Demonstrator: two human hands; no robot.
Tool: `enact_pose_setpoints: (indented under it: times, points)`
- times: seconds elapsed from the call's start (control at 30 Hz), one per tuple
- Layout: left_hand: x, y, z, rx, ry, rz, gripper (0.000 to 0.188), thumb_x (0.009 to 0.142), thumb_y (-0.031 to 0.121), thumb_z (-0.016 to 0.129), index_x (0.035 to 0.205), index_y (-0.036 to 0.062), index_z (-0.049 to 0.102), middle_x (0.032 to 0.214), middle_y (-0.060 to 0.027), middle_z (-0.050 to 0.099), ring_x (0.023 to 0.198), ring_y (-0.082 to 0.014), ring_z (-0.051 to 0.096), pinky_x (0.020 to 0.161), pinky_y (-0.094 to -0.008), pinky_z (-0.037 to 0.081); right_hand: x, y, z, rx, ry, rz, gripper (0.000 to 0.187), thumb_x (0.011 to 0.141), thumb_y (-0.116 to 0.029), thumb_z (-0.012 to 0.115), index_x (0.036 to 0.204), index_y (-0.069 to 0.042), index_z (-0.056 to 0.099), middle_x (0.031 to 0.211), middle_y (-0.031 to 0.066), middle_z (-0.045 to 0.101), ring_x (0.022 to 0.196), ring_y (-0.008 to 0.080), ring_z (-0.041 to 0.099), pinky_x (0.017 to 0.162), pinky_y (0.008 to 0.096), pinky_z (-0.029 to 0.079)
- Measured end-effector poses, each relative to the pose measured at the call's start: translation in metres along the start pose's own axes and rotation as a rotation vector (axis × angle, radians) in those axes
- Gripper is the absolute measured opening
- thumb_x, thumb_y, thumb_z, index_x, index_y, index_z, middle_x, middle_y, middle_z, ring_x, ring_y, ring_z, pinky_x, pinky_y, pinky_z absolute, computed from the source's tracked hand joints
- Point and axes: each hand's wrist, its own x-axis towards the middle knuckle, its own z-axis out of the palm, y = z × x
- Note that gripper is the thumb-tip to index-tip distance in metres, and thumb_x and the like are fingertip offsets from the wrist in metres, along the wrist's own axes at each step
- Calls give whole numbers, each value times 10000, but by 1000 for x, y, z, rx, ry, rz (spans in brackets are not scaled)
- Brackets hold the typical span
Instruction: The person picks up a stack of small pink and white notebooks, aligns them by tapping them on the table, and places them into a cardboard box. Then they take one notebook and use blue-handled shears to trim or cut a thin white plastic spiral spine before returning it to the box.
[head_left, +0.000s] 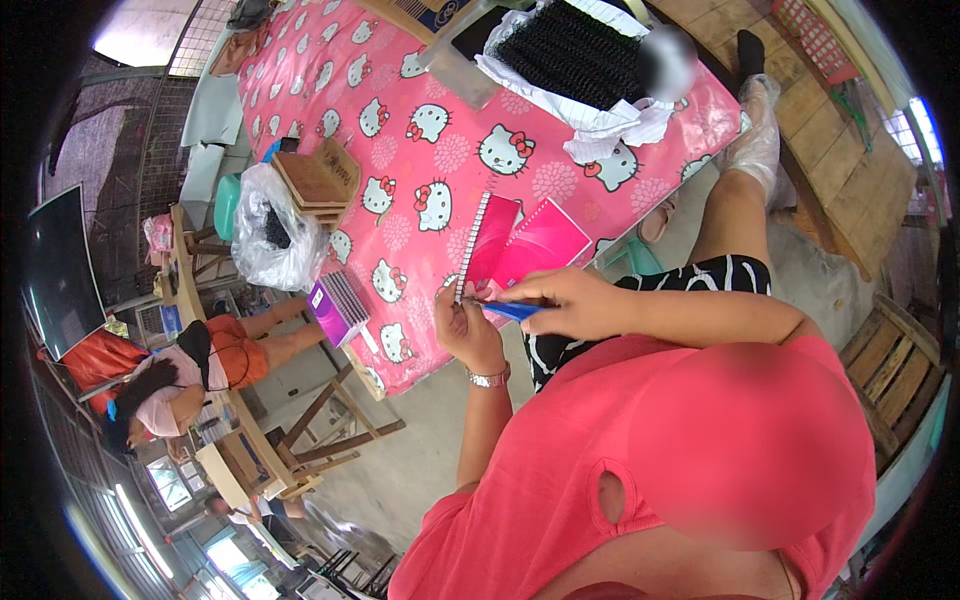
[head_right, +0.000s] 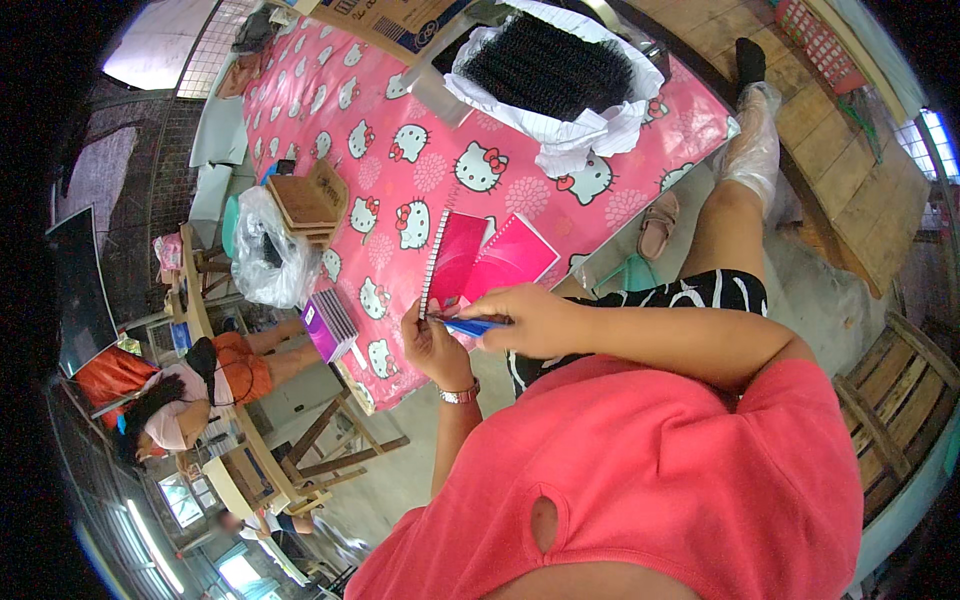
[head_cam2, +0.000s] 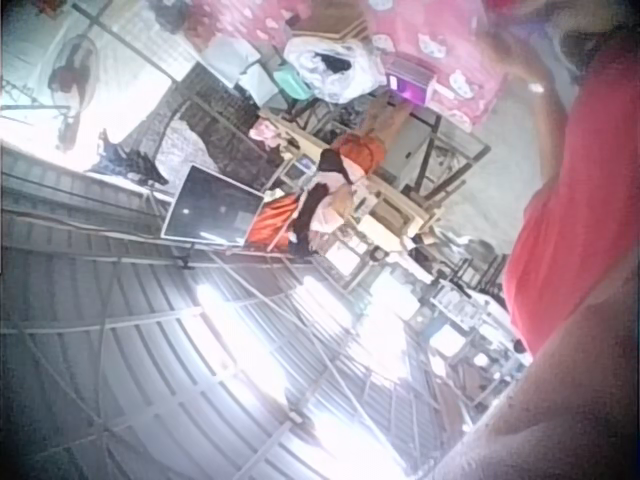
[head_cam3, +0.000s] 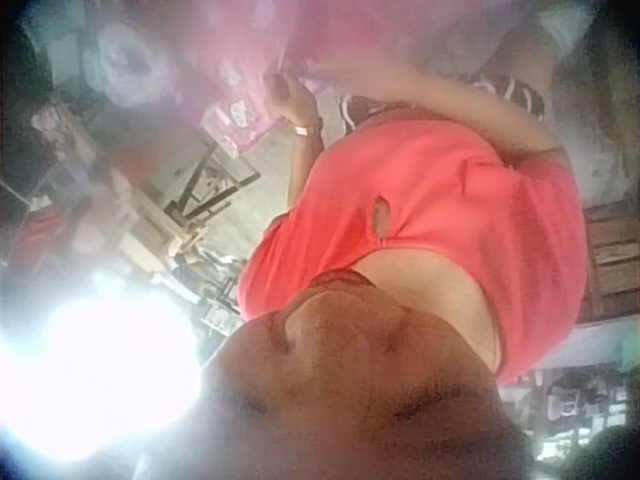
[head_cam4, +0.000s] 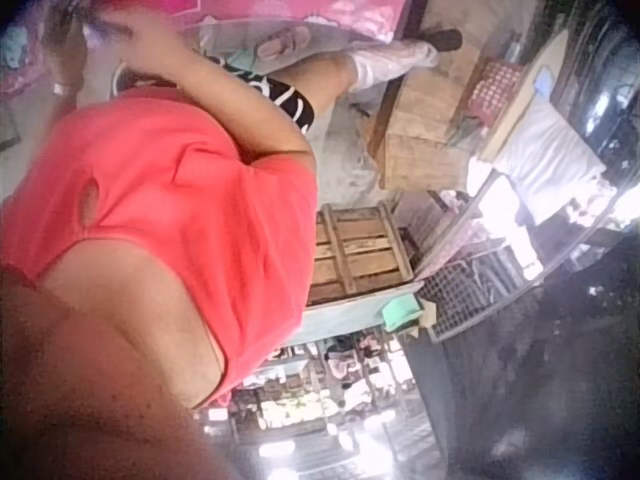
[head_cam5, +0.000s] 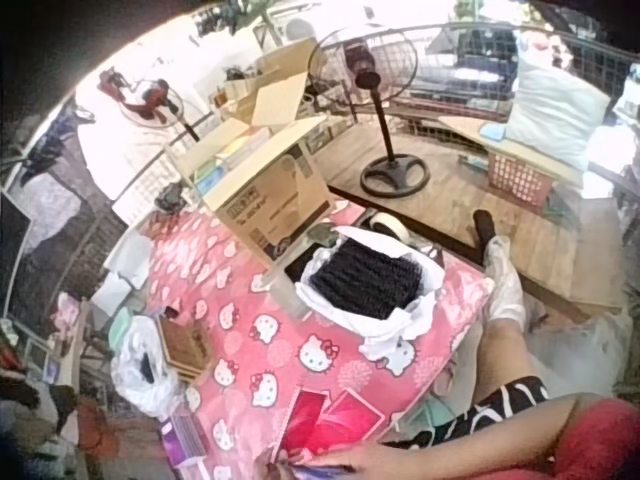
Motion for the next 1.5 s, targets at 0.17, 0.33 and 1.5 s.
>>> enact_pose_setpoints:
  times: [0.17, 0.33, 1.5]
  points:
    - [14, 22, -7, 320, -96, 264, 224, 805, -132, 591, 1003, -34, 631, 950, -124, 650, 867, -240, 653, 781, -331, 519, -7, -14, 0, 639, -207, 308, 674, 825, -188, 627, 1434, -17, 392, 1112, 156, 582, 909, 224, 604, 808, 360, 506]
    - [55, 94, -31, 441, -368, 346, 267, 689, -105, 551, 901, 17, 658, 874, -95, 659, 849, -265, 590, 823, -350, 446, -39, -26, -32, 79, -346, -58, 525, 830, -175, 573, 1313, 7, 476, 1134, 195, 555, 1046, 300, 557, 893, 405, 451]
    - [-63, 8, -3, -563, -189, -1103, 297, 1004, 308, 526, 847, 56, 539, 624, -39, 525, 511, -117, 472, 474, -251, 357, -38, 22, 9, -1098, 60, -134, 335, 714, -212, 685, 993, -53, 592, 990, 106, 598, 938, 259, 583, 814, 376, 439]
